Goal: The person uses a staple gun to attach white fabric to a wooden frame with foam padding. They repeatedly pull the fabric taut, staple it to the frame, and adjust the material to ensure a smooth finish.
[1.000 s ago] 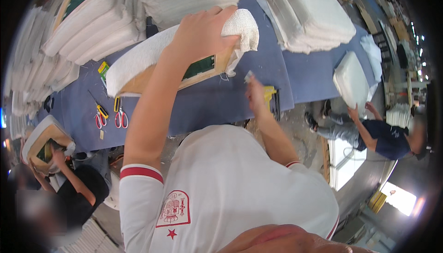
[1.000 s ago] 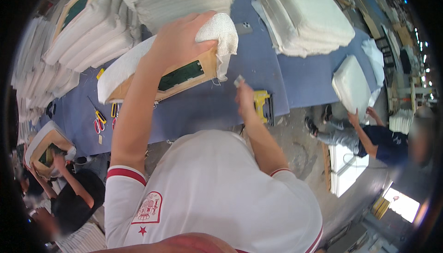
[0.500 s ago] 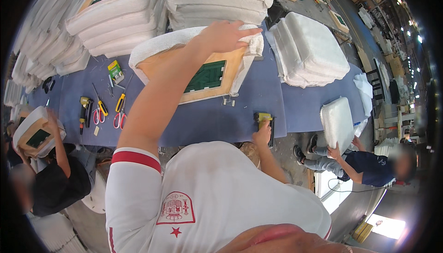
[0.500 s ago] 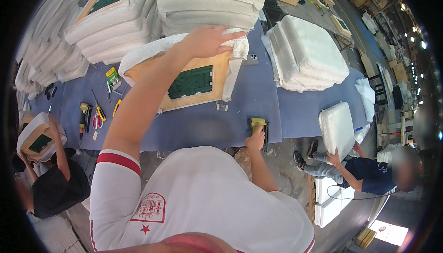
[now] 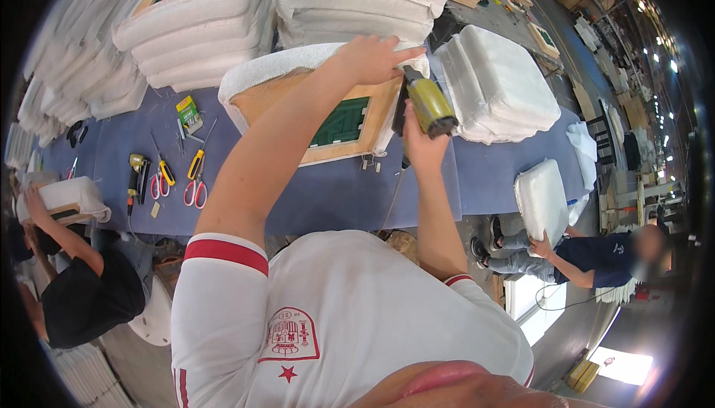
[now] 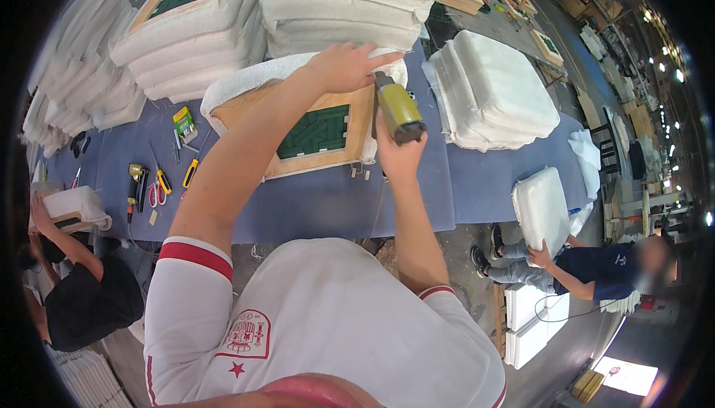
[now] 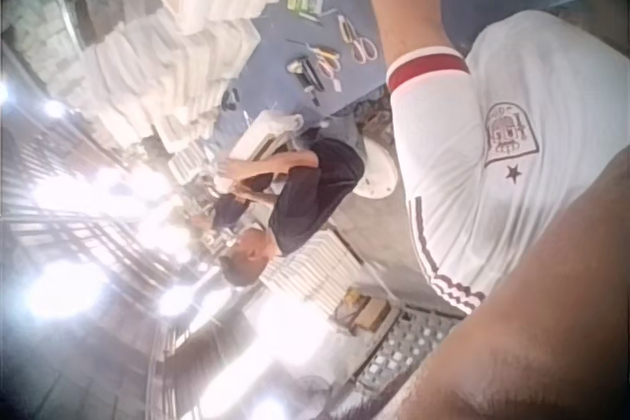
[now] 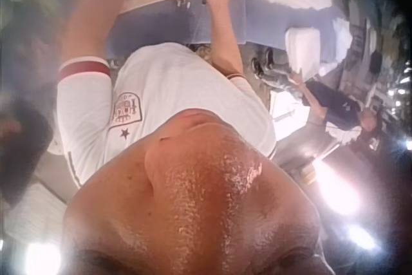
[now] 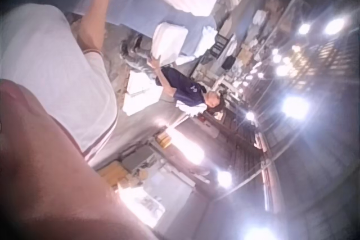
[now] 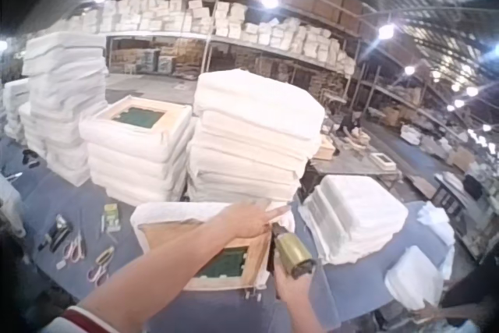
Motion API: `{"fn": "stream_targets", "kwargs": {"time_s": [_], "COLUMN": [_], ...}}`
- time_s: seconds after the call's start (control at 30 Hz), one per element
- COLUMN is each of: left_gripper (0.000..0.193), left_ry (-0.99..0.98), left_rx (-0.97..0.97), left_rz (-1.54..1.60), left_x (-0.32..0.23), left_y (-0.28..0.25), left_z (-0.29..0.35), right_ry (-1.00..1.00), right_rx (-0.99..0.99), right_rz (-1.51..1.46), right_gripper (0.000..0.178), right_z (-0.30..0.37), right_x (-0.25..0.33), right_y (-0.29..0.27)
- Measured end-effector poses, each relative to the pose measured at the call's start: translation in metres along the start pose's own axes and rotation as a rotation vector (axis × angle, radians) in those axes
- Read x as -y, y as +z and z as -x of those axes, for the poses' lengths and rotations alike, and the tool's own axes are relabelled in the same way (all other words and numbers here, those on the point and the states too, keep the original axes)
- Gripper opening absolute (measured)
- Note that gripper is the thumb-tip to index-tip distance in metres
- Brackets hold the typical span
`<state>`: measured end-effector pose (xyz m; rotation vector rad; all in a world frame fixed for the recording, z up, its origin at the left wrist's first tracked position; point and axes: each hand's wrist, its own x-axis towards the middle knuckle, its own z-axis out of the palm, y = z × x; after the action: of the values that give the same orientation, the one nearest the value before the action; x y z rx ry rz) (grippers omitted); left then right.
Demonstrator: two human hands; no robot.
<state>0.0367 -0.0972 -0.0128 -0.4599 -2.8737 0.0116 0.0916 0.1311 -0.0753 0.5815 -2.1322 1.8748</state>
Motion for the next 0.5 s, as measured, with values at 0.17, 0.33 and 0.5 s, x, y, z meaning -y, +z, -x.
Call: {"fn": "stream_targets", "kwargs": {"time_s": [0.17, 0.33, 0.5], "left_gripper": [0.089, 0.089, 0.088], "left_ry": [-0.007, 0.004, -0.005], "left_rx": [0.0, 0.003, 0.012], "left_rz": [-0.038, -0.027, 0.024], "left_x": [-0.004, -0.005, -0.007], "left_y": [-0.004, -0.004, -0.008], "left_z": [0.001, 0.003, 0.006], "right_ry": [0.038, -0.018, 0.386], "right_rx": [-0.022, 0.005, 0.148], "right_rz": [0.034, 0.109, -0.111], "right_gripper": [0.021, 0.024, 0.032], "right_z": [-0.003, -0.007, -0.02], "right_x": [-0.005, 0.003, 0.006], "right_y": [0.012, 0.011, -0.013]}}
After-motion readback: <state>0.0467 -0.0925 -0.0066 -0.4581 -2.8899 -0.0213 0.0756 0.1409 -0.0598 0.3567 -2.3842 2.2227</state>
